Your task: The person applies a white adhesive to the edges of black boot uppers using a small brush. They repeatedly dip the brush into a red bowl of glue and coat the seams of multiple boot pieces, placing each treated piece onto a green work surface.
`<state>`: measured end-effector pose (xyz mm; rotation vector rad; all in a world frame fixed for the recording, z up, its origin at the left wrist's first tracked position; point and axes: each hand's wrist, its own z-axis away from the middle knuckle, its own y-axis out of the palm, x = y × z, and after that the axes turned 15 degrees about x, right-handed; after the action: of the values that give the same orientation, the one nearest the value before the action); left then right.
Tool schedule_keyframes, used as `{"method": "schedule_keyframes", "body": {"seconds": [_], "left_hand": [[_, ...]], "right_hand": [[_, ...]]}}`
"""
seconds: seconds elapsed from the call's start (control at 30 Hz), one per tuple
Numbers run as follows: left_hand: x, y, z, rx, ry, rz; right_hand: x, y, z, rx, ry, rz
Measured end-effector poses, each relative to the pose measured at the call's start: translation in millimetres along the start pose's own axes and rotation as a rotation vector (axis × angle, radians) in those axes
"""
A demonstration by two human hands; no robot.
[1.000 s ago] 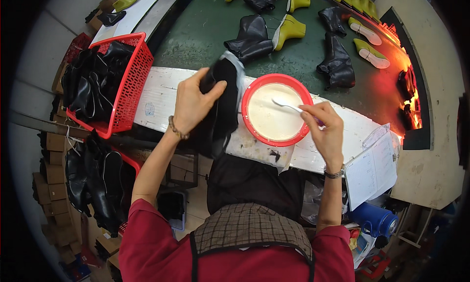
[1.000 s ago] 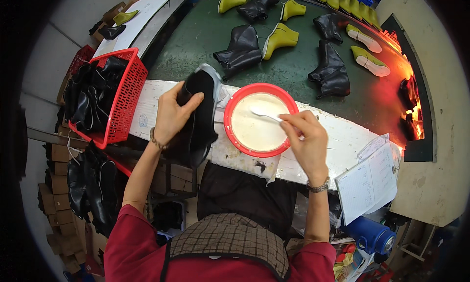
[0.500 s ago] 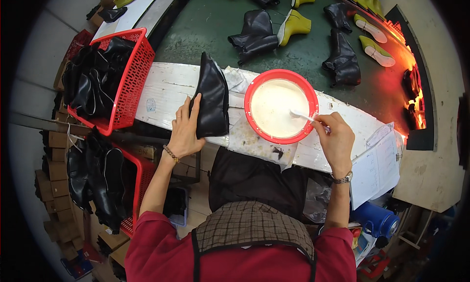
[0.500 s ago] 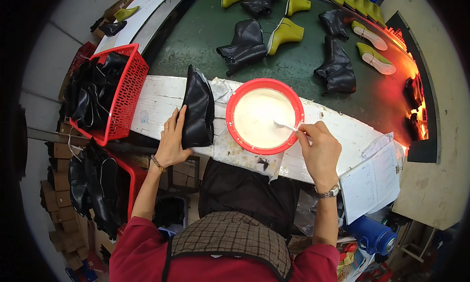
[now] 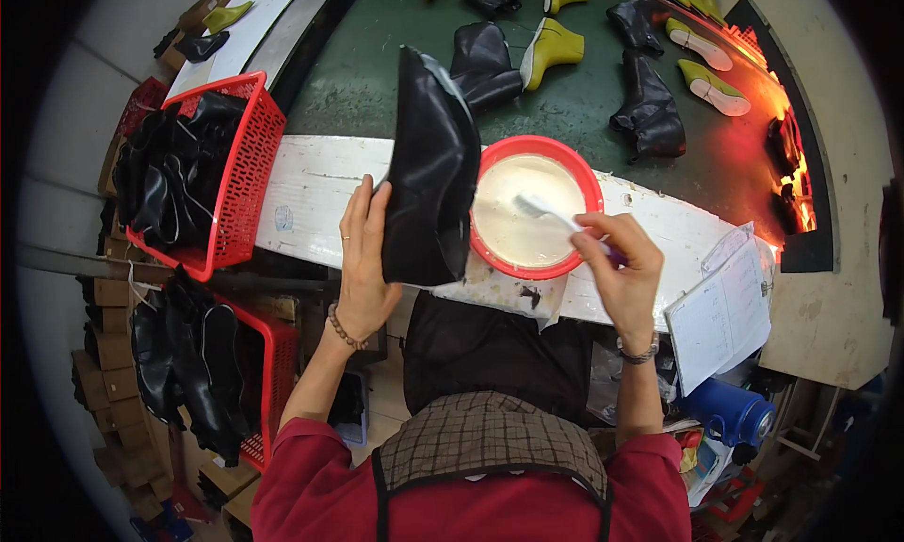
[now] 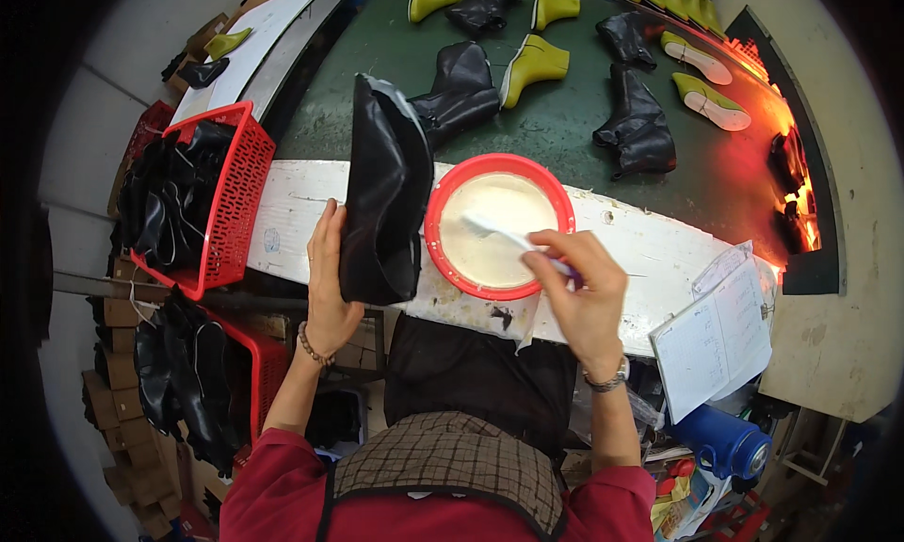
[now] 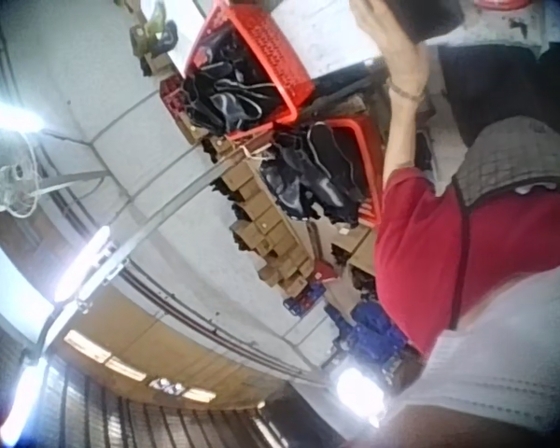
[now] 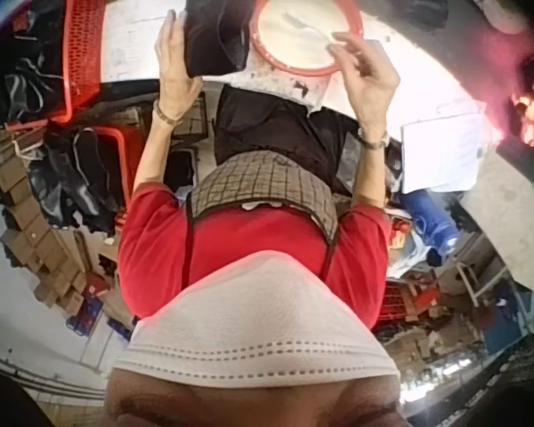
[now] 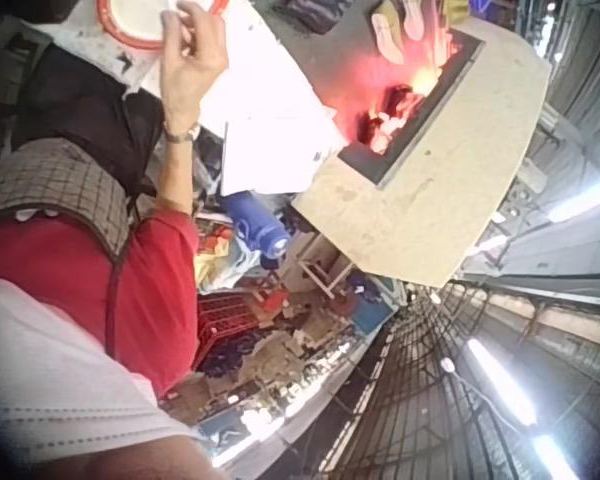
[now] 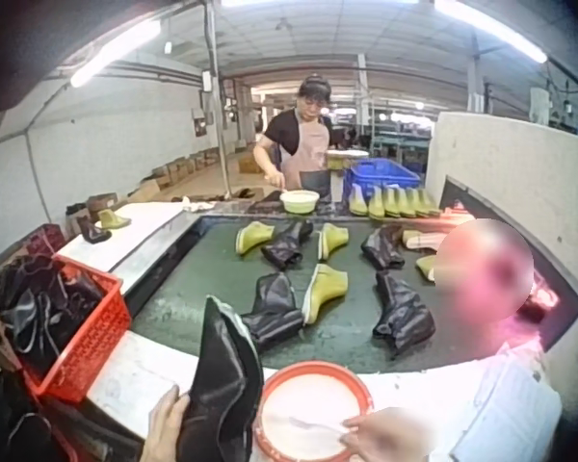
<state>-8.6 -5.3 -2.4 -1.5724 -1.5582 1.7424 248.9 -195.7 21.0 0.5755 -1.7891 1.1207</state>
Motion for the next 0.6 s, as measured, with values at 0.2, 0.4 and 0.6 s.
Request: {"method": "schedule_keyframes", "body": {"seconds": [0.2,0.4,0.6], "left_hand": [[-25.7,-4.4,-5.2,0.028,0.146,0.093],[-24.8,-6.2,-0.4,0.042,0.345,0.171],[-34.6,-7.2,-9.9,0.007,0.217,0.186]], "right_hand": [[7.0,3.3,-8.2,0.044,-0.103,0.020],[-14.0,-28.2,-38.4,-0.109,-0.197,0.124],[-4.7,-26.7,-49.2,-0.118,-0.261,0.087]]}}
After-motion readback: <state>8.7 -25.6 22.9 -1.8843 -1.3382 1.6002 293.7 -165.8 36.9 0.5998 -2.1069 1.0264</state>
